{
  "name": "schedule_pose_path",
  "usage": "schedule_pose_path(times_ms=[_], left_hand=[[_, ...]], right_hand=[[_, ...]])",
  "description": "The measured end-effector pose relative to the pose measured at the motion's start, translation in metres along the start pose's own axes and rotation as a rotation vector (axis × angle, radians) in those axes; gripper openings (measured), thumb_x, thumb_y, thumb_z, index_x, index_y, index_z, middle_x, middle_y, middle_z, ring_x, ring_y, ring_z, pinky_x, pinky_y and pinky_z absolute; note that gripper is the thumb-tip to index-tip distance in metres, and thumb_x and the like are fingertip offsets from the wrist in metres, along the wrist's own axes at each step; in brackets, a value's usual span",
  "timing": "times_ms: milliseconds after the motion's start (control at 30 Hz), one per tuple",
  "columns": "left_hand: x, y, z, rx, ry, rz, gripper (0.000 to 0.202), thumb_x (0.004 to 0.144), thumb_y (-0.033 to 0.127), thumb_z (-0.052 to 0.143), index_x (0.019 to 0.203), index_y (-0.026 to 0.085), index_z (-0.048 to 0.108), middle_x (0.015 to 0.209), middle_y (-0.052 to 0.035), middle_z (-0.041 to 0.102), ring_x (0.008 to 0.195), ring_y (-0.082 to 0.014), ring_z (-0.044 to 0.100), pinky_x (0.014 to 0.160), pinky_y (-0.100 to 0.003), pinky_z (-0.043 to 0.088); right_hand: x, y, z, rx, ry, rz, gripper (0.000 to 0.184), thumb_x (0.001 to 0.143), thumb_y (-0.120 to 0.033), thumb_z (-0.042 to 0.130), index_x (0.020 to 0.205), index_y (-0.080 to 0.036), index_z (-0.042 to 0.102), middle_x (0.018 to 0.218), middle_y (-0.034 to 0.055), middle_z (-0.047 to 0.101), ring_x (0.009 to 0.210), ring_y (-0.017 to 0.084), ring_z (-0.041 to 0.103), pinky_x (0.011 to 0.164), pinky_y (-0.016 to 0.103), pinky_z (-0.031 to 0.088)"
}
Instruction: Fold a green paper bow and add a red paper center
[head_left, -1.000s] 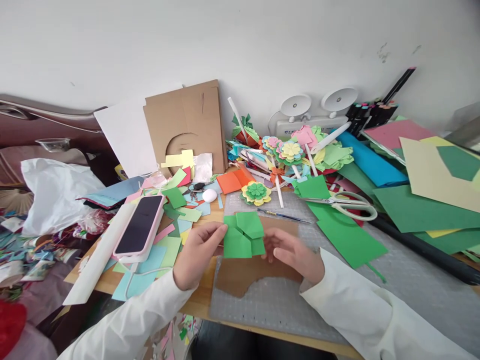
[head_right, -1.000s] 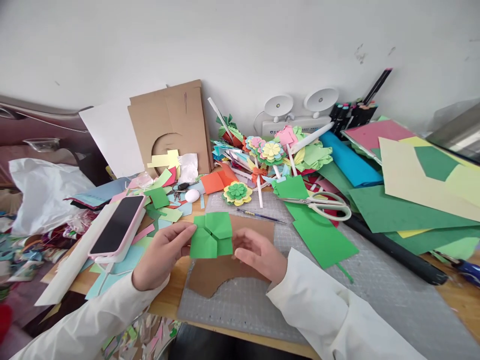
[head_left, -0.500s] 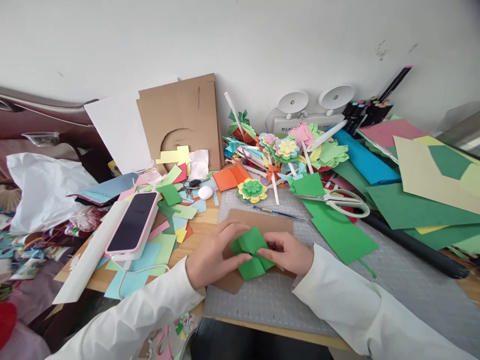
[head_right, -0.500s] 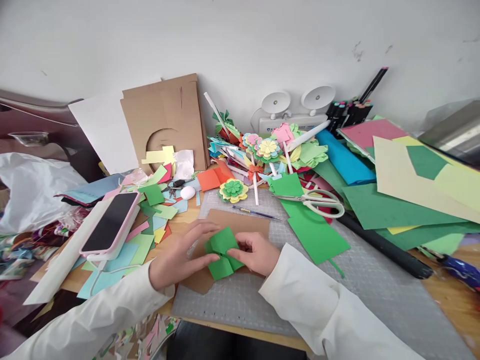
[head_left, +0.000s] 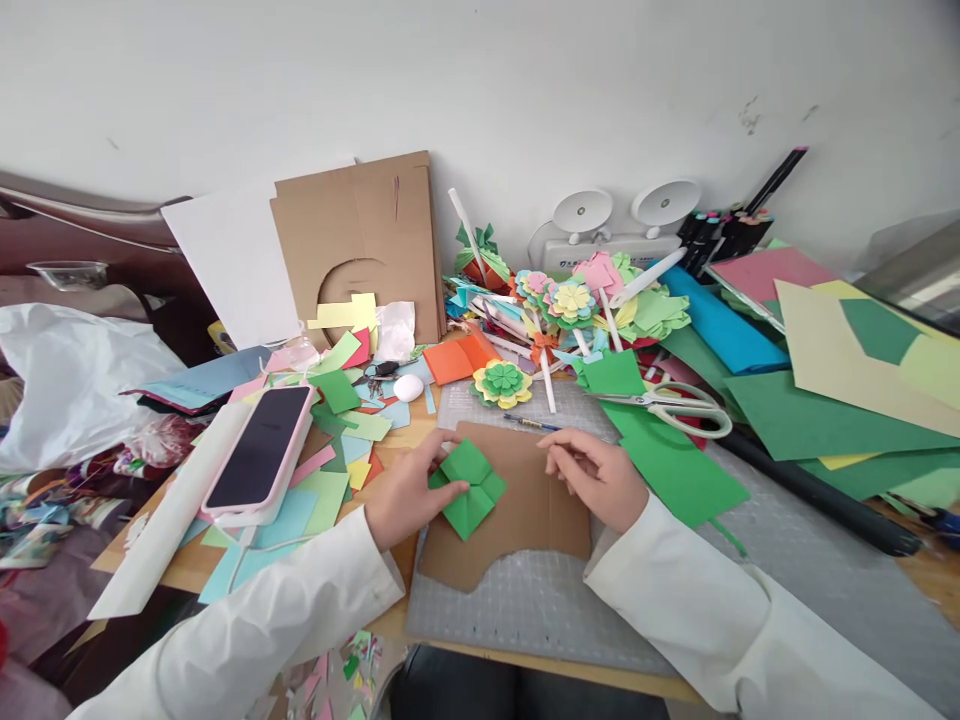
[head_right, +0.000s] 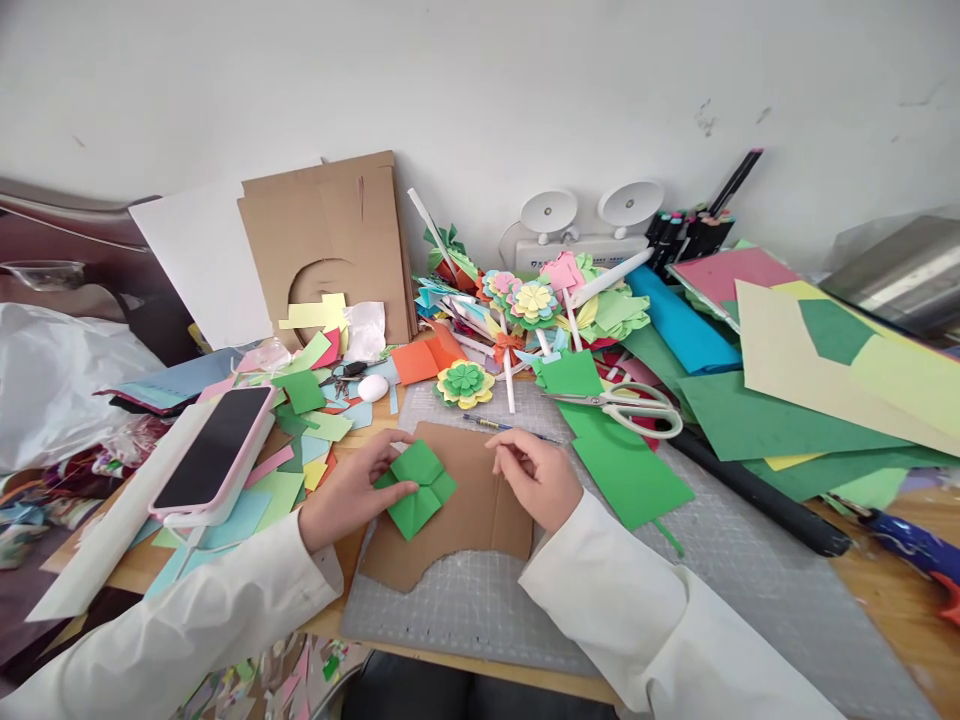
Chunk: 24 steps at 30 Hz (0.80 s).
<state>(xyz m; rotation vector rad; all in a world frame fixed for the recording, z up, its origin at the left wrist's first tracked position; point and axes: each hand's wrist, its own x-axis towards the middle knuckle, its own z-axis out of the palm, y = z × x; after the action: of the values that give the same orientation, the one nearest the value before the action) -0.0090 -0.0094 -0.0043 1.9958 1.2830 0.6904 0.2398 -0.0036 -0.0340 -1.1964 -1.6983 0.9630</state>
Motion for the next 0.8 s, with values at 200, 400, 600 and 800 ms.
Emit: schedule_pose_path(times_ms=[200,400,600,800], left_hand=[[-0.008,-0.009,0.004,0.523,0.045,0.375,0.026,0.089,0.016,0.052,0.114,0.017,0.055,0.118,-0.0115,0.06,0.113,-0.0261,0.053,0.094,-0.045,0.047],[-0.02,-0.02,-0.003,0.579,-0.109,0.514,0.032,0.093,0.023,0.045,0.122,0.015,0.055,0.119,-0.0109,0.064,0.113,-0.0236,0.057,0.097,-0.041,0.048],[-0.029,-0.012,-0.011,0.601,-0.211,0.467,0.046,0.092,0.027,0.046,0.136,0.015,0.041,0.132,-0.012,0.054,0.124,-0.0259,0.049,0.107,-0.05,0.037],[-0.022,-0.016,-0.017,0.619,-0.278,0.459,0.045,0.093,0.024,0.043,0.138,0.02,0.04,0.135,-0.0093,0.052,0.125,-0.0245,0.048,0.109,-0.053,0.033]], right_hand=[[0.002,0.007,0.001,-0.166,0.071,-0.115,0.019,0.088,-0.025,0.043,0.091,-0.018,0.061,0.066,0.0016,0.063,0.053,0.014,0.058,0.049,0.025,0.048],[-0.013,-0.006,-0.022,-0.432,0.2,-0.223,0.018,0.087,-0.02,0.044,0.087,-0.017,0.062,0.081,0.0091,0.065,0.08,0.025,0.061,0.075,0.04,0.049],[-0.067,-0.014,-0.072,-1.165,0.156,-0.296,0.028,0.089,-0.022,0.038,0.095,-0.009,0.062,0.092,0.0164,0.065,0.088,0.03,0.06,0.081,0.046,0.048],[-0.1,0.01,-0.106,-1.509,0.064,-0.284,0.044,0.089,-0.022,0.034,0.113,0.006,0.057,0.121,0.0304,0.056,0.117,0.037,0.05,0.09,0.047,0.046]])
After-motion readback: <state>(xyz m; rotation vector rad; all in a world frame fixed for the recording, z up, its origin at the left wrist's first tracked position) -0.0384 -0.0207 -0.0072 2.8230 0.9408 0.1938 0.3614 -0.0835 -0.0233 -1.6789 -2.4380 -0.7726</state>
